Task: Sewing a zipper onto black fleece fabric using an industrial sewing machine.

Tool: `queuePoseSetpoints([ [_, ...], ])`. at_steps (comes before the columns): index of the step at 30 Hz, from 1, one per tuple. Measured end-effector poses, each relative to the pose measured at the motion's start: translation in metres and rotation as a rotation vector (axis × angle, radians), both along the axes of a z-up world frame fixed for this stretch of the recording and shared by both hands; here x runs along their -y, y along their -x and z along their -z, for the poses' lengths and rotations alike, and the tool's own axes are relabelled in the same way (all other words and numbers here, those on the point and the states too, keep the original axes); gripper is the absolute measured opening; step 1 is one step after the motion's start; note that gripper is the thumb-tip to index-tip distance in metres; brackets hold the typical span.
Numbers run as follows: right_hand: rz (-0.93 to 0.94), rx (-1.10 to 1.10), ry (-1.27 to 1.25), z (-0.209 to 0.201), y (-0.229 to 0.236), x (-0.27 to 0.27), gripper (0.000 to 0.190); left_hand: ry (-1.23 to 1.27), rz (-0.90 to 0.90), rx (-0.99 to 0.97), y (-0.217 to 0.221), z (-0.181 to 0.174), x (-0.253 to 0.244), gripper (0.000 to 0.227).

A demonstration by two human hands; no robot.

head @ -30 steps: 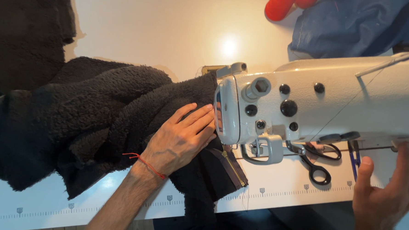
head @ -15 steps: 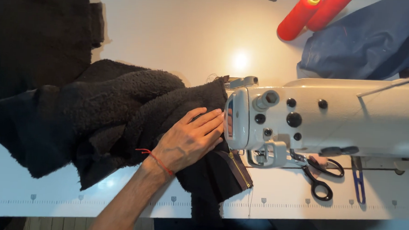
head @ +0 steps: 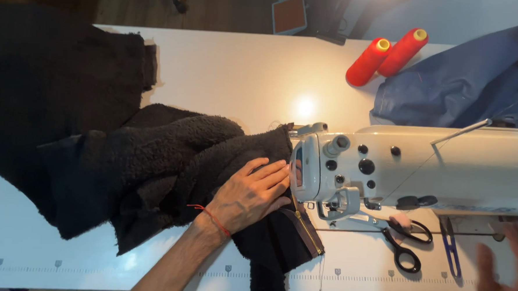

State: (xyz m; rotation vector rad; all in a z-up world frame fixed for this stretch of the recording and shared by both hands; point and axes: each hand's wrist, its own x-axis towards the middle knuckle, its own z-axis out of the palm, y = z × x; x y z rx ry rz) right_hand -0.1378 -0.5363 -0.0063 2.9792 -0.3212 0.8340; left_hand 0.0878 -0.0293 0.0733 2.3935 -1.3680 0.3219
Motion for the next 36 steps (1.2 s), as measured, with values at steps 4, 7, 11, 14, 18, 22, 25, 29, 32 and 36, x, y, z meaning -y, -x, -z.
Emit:
queuePoseSetpoints([
  [4,0.039,0.026,-0.040,-0.027,-0.013,-0.083,0.026,0.006,-0.005,-0.048,-0.002,0.007,0.003,0.048],
  [7,0.038,0.066,-0.200,-0.010,-0.013,-0.082,0.020,0.014,0.009,-0.077,0.002,0.008,0.002,0.048],
  [11,0.026,0.084,-0.124,0.004,-0.013,-0.073,0.028,0.004,0.006,-0.042,-0.004,0.013,0.001,0.048],
  [14,0.062,0.045,-0.013,-0.004,-0.013,-0.079,0.032,-0.032,0.010,-0.050,0.001,0.022,0.001,0.049],
  [18,0.054,0.059,-0.129,0.006,-0.010,-0.066,0.042,-0.022,0.012,-0.036,0.000,0.023,0.002,0.048],
  [22,0.059,0.060,-0.103,0.025,0.001,-0.048,0.044,0.004,0.021,-0.054,0.002,0.019,0.003,0.048],
  [25,0.057,0.078,-0.159,0.000,-0.010,-0.069,0.045,0.005,0.032,-0.056,0.003,0.019,0.003,0.048],
  [29,0.025,0.123,-0.062,-0.028,-0.026,-0.093,0.048,-0.009,0.044,-0.067,0.003,0.021,0.004,0.045],
  [32,-0.043,0.204,0.004,-0.010,-0.009,-0.075,0.049,0.019,0.042,-0.079,0.003,0.018,0.006,0.048],
  [36,0.304,0.252,-0.322,0.080,0.037,0.024,0.048,0.027,0.020,-0.068,0.003,0.014,0.003,0.049],
])
